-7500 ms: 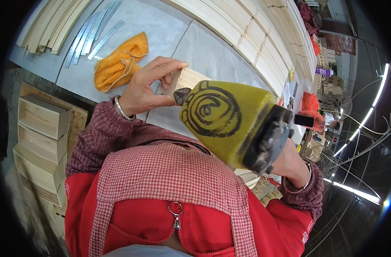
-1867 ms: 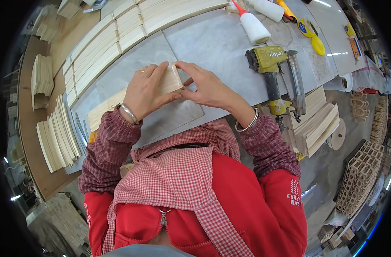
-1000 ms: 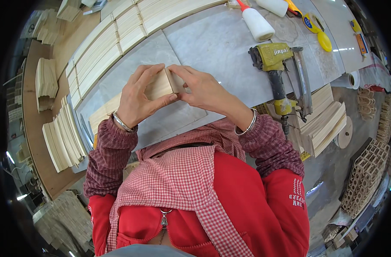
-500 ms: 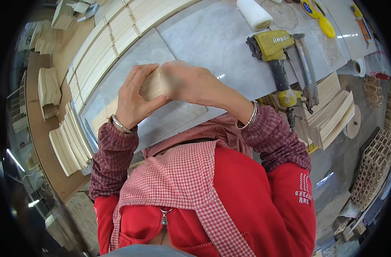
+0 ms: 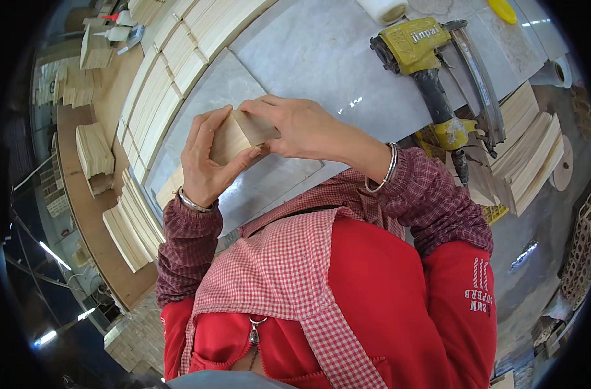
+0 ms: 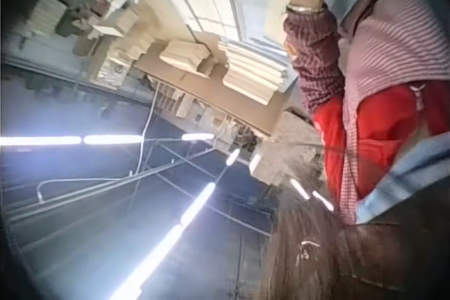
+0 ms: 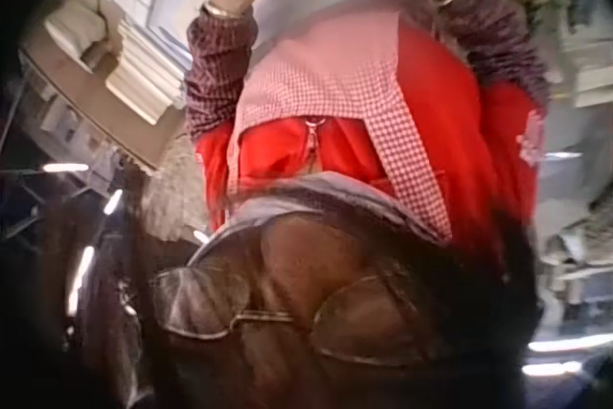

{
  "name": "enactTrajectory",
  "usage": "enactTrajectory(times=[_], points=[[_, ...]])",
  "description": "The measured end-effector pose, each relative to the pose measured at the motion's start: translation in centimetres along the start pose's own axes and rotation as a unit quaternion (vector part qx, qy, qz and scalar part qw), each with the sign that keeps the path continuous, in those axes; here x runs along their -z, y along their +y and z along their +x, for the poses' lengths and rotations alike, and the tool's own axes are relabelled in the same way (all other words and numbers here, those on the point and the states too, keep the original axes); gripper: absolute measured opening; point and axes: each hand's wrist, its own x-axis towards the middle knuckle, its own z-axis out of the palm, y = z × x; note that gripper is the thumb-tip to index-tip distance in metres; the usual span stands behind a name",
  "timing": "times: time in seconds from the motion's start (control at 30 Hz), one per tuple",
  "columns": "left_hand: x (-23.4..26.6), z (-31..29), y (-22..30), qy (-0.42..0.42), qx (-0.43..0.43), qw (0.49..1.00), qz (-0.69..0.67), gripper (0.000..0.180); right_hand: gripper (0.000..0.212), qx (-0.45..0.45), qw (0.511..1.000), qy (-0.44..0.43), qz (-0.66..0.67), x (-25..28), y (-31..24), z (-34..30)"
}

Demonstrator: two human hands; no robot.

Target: The recorder applies glue to wooden components and uses a pneumatic nail gun to assemble rectangular wooden boxes at a production workbench.

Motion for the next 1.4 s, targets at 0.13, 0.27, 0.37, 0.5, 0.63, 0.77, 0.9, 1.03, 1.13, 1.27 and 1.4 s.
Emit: enactTrajectory(times=[0.13,0.27,0.37,0.5,0.63,0.77,0.9,1.03,1.13,1.27,1.4], points=[[-0.2,-0.2,0.1,0.004,0.003,1.0,0.005,0.069,0.062,0.005,1.0,0.003,-0.01,-0.1,0.1,-0.1],[-0.2,-0.3,0.1,0.006,0.015,1.0,-0.003,0.067,0.062,0.005,1.0,0.004,0.002,-0.2,0.2,-0.1],[-0.2,-0.2,-0.1,0.008,0.013,1.0,-0.008,0.067,0.063,-0.006,1.0,-0.012,-0.011,-0.1,0.0,0.1],[-0.4,-0.3,-0.1,0.01,0.014,1.0,-0.009,0.067,0.064,-0.007,1.0,-0.013,-0.013,-0.2,0.3,0.2],[-0.6,-0.4,-0.2,0.015,0.014,1.0,-0.004,0.067,0.065,-0.006,1.0,-0.011,-0.013,-0.3,0.4,0.1],[-0.7,-0.4,-0.1,0.023,0.011,1.0,0.001,0.068,0.065,-0.021,0.999,-0.023,-0.021,0.1,-0.1,-0.1],[-0.7,-0.3,-0.1,0.019,0.013,1.0,0.006,0.065,0.065,-0.049,0.998,0.016,-0.047,2.1,-1.3,-1.8],[-0.2,-0.7,-0.2,0.044,0.0,0.999,0.028,0.062,0.056,-0.053,0.955,0.157,-0.246,8.0,-1.6,-5.9],[-0.3,-0.5,-0.1,0.062,-0.012,0.998,0.028,0.06,0.064,-0.252,0.874,0.158,-0.384,12.0,-1.5,-9.3],[-0.6,-0.4,-0.5,0.078,-0.032,0.996,0.031,0.057,0.074,-0.29,0.857,0.133,-0.404,12.3,1.2,-10.8],[-0.8,-0.9,-0.9,0.072,-0.037,0.996,0.037,0.054,0.076,-0.379,0.837,0.135,-0.37,12.2,1.8,-9.3]])
